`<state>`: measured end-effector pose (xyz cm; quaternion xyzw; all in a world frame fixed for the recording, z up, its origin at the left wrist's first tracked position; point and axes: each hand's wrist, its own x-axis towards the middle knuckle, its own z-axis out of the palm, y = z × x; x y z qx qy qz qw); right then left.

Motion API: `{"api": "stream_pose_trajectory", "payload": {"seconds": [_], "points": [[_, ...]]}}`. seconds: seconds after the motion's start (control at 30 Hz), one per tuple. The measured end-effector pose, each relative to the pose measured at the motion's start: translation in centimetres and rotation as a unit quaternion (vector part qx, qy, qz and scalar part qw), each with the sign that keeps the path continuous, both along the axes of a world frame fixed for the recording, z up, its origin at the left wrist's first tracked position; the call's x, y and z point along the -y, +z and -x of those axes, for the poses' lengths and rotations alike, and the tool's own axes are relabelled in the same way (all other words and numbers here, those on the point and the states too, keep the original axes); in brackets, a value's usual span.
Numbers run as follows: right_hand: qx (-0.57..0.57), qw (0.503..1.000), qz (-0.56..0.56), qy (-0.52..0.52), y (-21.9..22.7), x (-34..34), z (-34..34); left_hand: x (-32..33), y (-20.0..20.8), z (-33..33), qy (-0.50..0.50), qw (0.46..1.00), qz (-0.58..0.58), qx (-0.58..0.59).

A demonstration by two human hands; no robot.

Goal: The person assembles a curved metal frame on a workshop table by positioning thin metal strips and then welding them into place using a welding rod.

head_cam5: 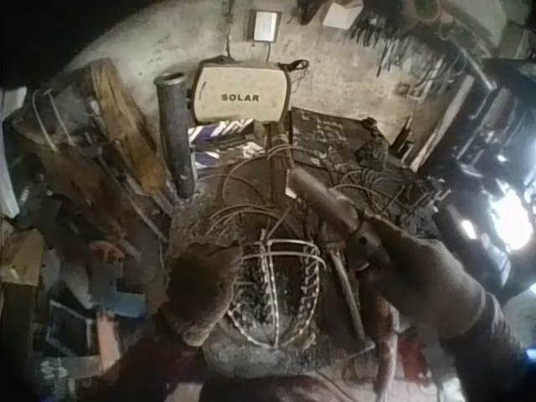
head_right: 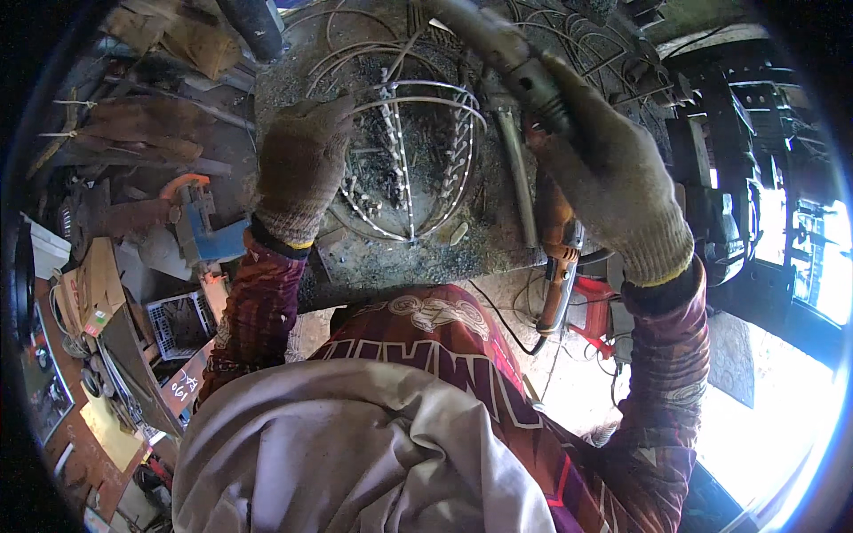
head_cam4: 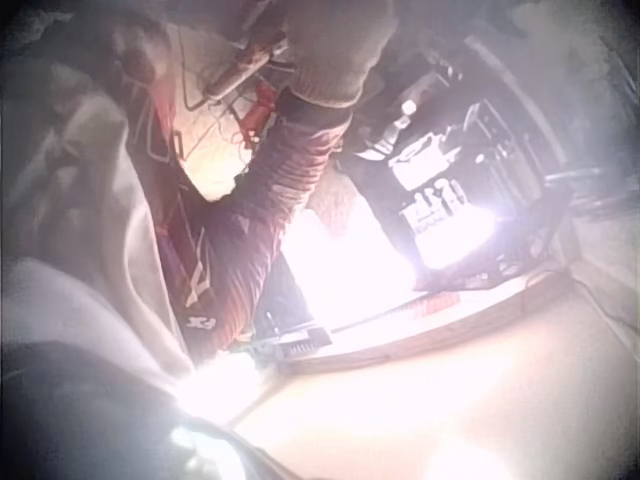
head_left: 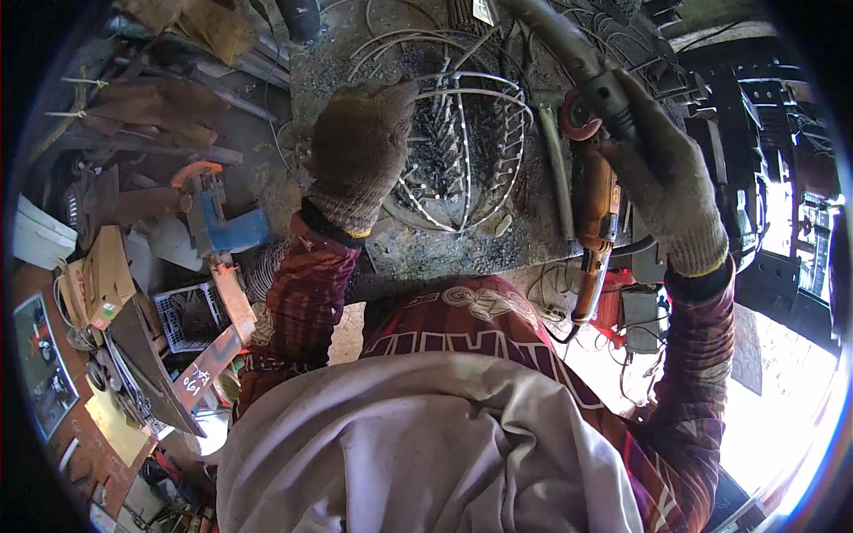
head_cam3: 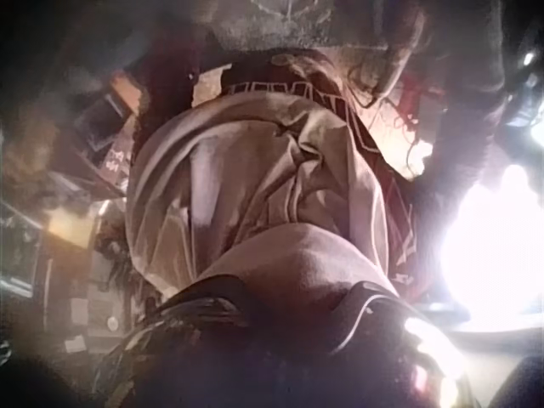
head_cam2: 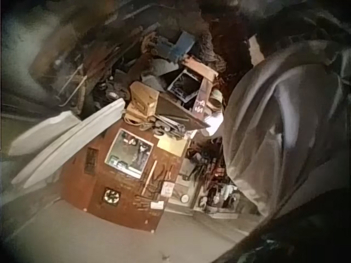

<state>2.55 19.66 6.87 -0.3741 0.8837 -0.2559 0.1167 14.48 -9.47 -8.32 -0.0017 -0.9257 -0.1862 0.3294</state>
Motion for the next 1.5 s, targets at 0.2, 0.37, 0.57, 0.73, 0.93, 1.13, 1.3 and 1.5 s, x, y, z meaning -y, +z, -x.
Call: {"api": "stream_pose_trajectory", "payload": {"seconds": [0.2,0.37,0.57,0.73,0.93,1.13,1.3,1.5], "points": [[0.086,0.973,0.130,-0.169,0.8,-1.6,-2.1,-0.1,-0.5,-0.6,0.025,1.000,-0.003,-0.007],[0.084,0.943,0.165,-0.277,0.7,-4.7,-3.6,-0.6,1.5,-1.6,0.058,0.997,-0.049,0.011],[0.107,0.926,0.167,-0.321,4.2,-6.6,-6.5,-0.4,1.2,-1.5,0.053,0.994,-0.070,0.064],[-0.033,0.911,0.244,-0.332,1.8,-14.4,-4.5,-0.8,0.2,-0.3,0.022,0.991,-0.098,0.090],[-0.102,0.888,0.171,-0.415,2.1,-32.1,-2.2,-0.1,0.6,-0.7,0.000,0.989,-0.114,0.092],[-0.160,0.851,0.116,-0.486,0.1,-38.3,-11.0,-0.1,0.7,-1.1,-0.024,0.986,-0.135,0.094],[-0.192,0.830,0.106,-0.514,-3.0,-41.6,-20.3,0.0,-0.2,0.0,-0.069,0.982,-0.137,0.107],[-0.031,0.813,0.214,-0.541,-3.1,-27.3,-25.7,2.1,-1.0,-0.2,-0.042,0.996,-0.075,0.032]]}}
